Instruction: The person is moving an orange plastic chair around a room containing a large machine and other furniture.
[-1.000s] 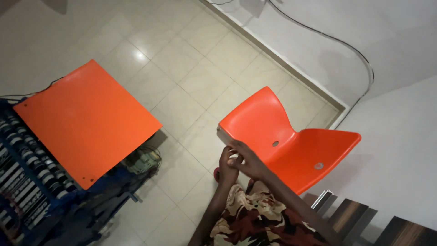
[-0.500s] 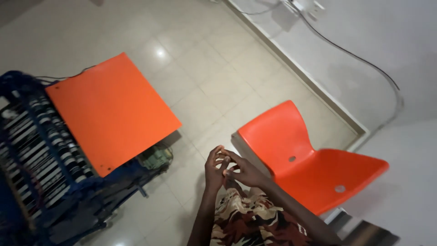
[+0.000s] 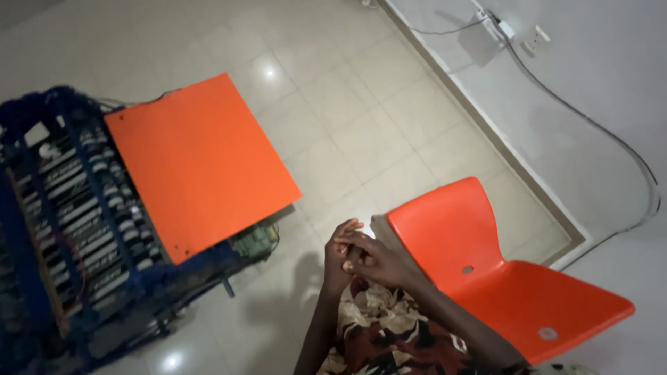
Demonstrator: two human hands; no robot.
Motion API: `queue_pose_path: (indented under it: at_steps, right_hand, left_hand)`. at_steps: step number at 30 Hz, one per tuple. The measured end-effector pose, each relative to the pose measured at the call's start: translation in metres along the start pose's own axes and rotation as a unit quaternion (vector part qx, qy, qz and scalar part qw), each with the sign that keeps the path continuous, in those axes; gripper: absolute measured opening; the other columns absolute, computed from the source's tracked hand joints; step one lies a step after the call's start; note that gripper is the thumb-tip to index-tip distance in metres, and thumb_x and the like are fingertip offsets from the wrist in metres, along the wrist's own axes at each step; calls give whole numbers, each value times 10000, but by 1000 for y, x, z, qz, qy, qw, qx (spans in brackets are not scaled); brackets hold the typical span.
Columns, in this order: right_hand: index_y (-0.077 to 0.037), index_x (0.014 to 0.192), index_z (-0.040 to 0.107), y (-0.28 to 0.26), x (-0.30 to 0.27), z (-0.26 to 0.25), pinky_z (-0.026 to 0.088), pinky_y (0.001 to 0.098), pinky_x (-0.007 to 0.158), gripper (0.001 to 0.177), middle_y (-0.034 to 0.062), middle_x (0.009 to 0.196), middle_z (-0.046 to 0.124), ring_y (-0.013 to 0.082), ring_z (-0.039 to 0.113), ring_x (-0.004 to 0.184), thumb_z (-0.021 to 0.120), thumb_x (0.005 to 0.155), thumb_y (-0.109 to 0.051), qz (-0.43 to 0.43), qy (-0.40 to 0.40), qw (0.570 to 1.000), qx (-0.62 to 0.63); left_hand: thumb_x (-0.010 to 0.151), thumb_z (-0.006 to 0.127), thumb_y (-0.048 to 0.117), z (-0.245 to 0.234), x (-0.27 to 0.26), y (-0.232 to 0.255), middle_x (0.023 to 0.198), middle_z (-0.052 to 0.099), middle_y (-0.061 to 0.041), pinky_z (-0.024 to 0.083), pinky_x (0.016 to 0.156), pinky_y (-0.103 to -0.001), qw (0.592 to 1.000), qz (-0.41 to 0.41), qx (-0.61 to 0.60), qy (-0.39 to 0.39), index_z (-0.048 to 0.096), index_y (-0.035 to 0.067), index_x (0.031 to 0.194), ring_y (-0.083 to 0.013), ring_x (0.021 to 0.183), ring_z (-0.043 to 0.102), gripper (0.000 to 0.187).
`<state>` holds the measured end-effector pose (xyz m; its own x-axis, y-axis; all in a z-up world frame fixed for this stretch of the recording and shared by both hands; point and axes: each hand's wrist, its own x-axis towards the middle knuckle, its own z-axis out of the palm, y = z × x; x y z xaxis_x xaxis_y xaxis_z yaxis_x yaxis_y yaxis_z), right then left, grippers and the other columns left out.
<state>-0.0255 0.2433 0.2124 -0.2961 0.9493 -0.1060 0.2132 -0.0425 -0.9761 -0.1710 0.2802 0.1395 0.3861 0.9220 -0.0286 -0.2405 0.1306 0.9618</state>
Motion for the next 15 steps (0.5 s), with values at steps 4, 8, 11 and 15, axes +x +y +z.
queue_pose_path:
  at_steps: [4,8,11,15]
  right_hand:
    - [-104,1463,556,10,36,-26,521,410,1038,587,88,1373,644,241,617,1289,735,943,-308,7,11,1000,15]
    - [-83,1438,588,37,73,-65,534,394,993,562,83,1217,707,212,638,1153,761,937,-270,-68,39,997,-10]
    - [-77,1424,604,38,115,-101,553,371,933,529,71,1092,749,172,683,1015,755,945,-244,-49,34,997,41]
    - [-64,1383,650,32,159,-139,553,351,868,438,52,976,753,141,691,924,723,978,-214,-26,31,995,88]
  left_hand:
    - [1023,664,62,-3,51,-3,1312,652,-129,548,998,-335,998,15,-44,-33,534,-11,1458,-188,1144,659,460]
    - [990,674,82,-1,105,-18,1307,666,-114,563,993,-334,999,-35,-5,-31,552,9,1438,-183,1181,658,469]
    - [961,713,84,-6,165,0,1303,663,-121,568,1000,-346,997,-13,29,-69,559,12,1425,-187,1205,653,494]
    - [900,733,113,-14,233,35,1316,679,-117,596,945,-354,988,-13,77,-137,548,38,1425,-196,1129,702,562]
